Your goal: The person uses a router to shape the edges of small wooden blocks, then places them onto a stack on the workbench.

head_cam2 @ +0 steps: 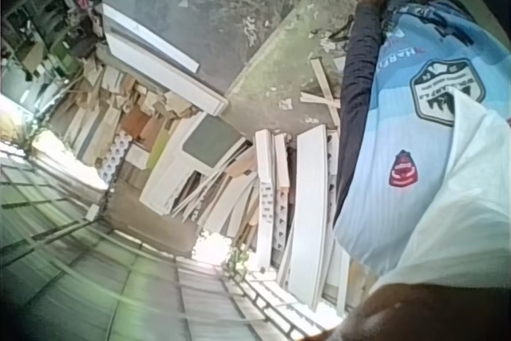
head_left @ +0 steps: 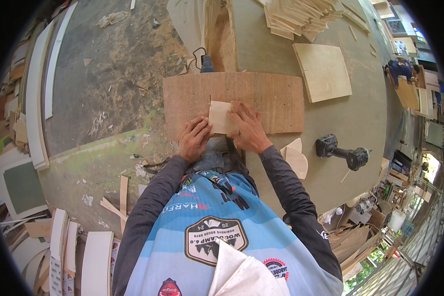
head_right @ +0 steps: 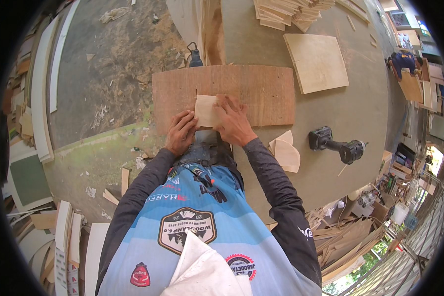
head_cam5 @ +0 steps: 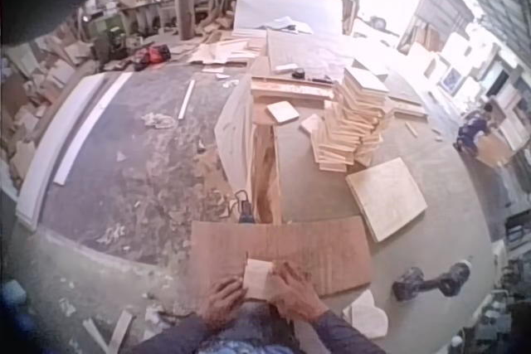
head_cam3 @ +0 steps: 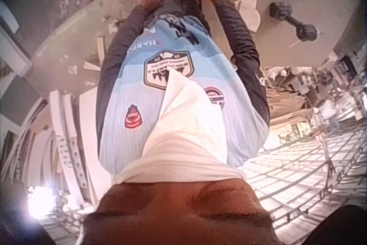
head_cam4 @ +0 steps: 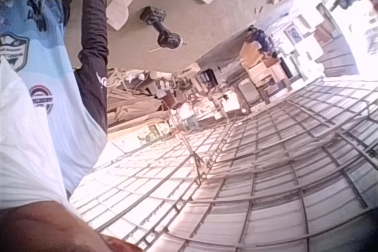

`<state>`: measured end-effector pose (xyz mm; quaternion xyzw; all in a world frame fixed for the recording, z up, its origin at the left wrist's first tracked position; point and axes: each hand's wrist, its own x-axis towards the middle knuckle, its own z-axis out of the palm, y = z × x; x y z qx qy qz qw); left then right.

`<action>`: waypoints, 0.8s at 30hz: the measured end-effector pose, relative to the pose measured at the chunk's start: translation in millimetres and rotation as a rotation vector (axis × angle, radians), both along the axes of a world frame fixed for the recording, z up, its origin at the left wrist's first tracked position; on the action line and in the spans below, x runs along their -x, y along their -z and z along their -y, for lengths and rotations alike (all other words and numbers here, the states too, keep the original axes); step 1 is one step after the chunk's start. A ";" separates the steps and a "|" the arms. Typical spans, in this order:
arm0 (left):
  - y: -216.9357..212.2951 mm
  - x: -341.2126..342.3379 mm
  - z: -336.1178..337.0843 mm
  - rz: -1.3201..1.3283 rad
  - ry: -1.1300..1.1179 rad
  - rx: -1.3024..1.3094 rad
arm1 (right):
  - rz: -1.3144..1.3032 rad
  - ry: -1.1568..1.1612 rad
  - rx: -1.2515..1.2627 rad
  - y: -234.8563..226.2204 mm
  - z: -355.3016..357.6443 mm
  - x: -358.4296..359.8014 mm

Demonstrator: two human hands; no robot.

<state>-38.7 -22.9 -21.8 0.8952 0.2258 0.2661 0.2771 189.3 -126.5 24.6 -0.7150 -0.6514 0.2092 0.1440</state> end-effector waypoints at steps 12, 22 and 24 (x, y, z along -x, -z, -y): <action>2.8 -1.8 0.7 -0.016 -0.003 0.014 | 0.013 0.007 0.003 -7.1 -2.7 -0.4; 3.6 -2.8 0.9 0.005 -0.009 0.051 | 0.019 0.011 -0.007 -5.8 -3.6 -0.2; 3.6 -3.2 0.9 0.010 -0.012 0.054 | 0.014 0.011 -0.016 -3.4 -2.7 -0.7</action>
